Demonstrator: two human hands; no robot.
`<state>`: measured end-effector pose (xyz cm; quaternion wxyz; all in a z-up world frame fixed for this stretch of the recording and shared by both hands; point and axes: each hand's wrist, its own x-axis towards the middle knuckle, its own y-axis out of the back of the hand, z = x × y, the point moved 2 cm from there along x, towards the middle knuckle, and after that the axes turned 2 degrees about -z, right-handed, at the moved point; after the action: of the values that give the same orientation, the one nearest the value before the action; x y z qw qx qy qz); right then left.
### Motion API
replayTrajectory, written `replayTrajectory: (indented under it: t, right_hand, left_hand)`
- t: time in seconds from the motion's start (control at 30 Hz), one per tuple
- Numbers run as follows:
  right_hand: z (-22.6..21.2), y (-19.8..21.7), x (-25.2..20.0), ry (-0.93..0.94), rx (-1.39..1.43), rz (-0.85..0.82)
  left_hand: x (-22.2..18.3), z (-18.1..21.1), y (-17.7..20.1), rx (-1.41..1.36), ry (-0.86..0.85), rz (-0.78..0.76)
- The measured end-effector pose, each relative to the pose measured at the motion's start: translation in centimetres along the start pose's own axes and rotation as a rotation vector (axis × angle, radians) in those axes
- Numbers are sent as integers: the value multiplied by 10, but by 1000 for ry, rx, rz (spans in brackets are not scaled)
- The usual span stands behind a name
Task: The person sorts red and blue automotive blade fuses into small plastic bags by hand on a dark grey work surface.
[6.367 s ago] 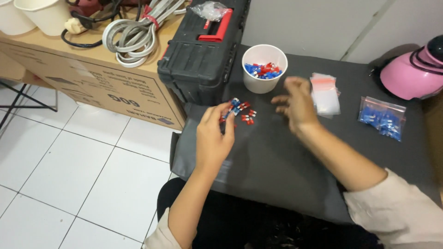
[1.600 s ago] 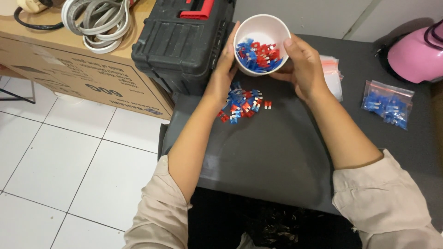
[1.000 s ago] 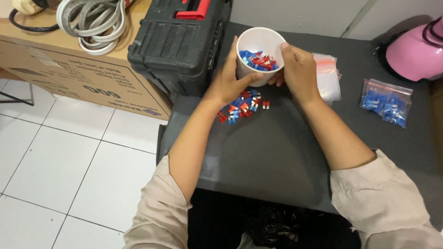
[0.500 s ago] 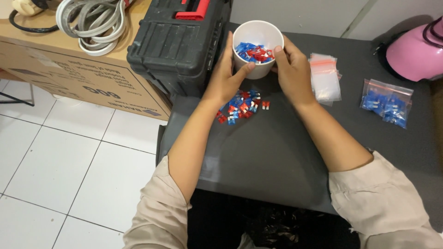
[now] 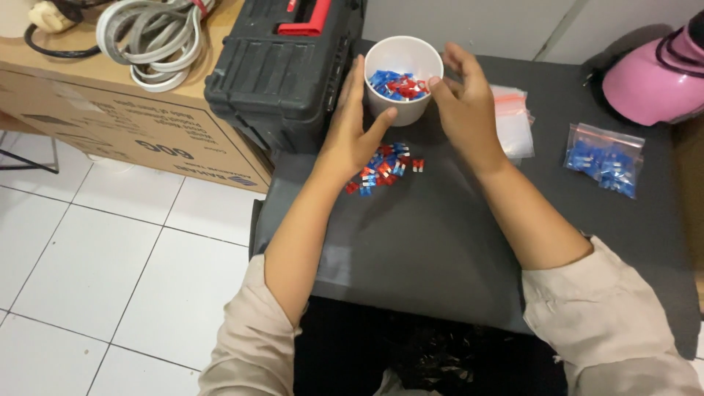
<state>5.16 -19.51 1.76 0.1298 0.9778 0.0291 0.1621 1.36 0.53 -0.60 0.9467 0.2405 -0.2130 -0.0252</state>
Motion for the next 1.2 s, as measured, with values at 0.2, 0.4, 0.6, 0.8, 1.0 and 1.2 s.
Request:
replayTrajectory:
  t: [0.2,0.4,0.6,0.8,1.0,1.2]
  right_hand:
    - [-46,-8,-35,227,-189,37]
    - [-32,-10,-70,333,-396,-139]
    - [-26,-18,-82,317,-600,-443]
    - [-25,-30,-83,213,-561,-459]
    - [-36,-35,-87,354,-671,-468]
    - [-24,-34,-85,346,-585,-404]
  left_hand:
    - [-38,53,26,25,-73,-34]
    - [-67,35,13,396,-179,200]
    - [-66,21,5,581,-189,80]
    - [-71,26,10,555,-164,69]
    - [-71,18,7,558,-129,120]
    - [-71,32,7,528,-240,295]
